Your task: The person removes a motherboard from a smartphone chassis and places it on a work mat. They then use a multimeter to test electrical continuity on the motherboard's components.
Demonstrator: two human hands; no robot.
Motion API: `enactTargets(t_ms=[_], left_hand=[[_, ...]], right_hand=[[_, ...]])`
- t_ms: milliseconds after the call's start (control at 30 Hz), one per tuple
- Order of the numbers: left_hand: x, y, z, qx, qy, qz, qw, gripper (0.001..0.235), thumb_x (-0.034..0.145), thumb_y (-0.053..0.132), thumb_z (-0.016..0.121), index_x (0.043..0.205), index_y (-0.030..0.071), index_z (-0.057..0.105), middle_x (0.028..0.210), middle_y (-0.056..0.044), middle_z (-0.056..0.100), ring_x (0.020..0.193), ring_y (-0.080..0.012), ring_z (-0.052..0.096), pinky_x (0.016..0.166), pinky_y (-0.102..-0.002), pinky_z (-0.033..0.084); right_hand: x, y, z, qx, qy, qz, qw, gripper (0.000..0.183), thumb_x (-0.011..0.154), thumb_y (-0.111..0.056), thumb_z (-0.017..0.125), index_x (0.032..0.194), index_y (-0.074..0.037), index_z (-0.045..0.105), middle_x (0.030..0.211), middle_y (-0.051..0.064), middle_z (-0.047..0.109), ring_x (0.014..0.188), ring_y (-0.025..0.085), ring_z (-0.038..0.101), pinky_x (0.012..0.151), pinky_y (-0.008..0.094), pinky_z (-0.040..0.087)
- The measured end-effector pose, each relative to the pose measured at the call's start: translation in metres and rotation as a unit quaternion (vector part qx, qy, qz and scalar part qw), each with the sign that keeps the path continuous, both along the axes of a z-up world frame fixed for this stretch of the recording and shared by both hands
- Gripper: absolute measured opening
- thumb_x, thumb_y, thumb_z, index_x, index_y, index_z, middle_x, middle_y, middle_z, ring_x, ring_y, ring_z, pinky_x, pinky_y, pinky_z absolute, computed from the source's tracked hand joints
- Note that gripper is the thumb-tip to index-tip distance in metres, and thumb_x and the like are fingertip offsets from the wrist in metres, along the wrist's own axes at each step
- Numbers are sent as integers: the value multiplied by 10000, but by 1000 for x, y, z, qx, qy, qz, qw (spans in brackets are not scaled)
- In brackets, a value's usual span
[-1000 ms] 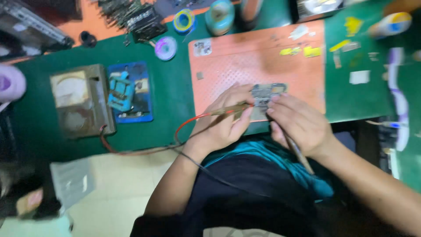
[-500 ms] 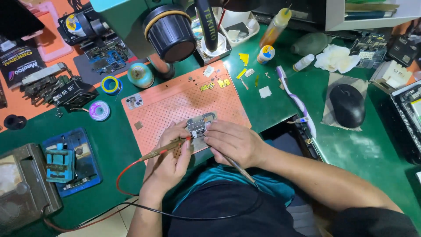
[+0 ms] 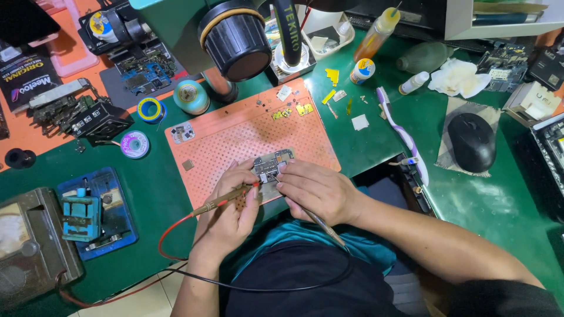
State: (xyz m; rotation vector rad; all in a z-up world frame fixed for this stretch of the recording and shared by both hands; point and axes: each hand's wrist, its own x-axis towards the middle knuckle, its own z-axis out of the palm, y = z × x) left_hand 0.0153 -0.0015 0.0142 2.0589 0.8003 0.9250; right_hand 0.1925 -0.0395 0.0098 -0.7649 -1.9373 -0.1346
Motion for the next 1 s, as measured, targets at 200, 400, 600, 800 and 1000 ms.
enactTargets(t_ms=[200,400,600,800,1000], left_hand=[[0,0,0,-2,-3,0,1000,115,824,96,507,915,33,480,857,-103,577,1030,-342,535,940,-474,355],[0,1,-2,4,-4,-2,1000,119,827,96,500,920,30,470,861,-105,571,1037,-343,529,951,-470,341],[0,1,0,5,0,2,1000,109,824,102,501,908,37,478,855,-98,580,1029,-333,538,946,-471,353],[0,2,-3,14,5,-2,1000,115,818,83,506,916,28,477,866,-103,580,1026,-336,537,951,-473,351],[1,1,-1,13,-1,-1,1000,108,819,81,502,909,27,475,860,-105,579,1026,-335,537,945,-477,354]], right_hand=[[0,0,-1,3,7,0,1000,211,799,-107,484,784,69,600,807,190,621,720,327,630,679,431,530],[0,-1,-1,1,8,-1,1000,207,796,-104,481,779,66,599,812,189,623,721,326,631,683,427,528],[1,-1,0,2,15,4,1000,195,781,-99,495,771,61,608,804,186,624,715,326,633,671,428,532],[2,-1,0,0,18,7,1000,201,789,-96,483,771,64,603,800,189,623,710,325,632,673,428,530],[1,-1,0,5,13,4,1000,196,788,-98,486,770,62,598,799,189,619,711,325,629,675,426,530]])
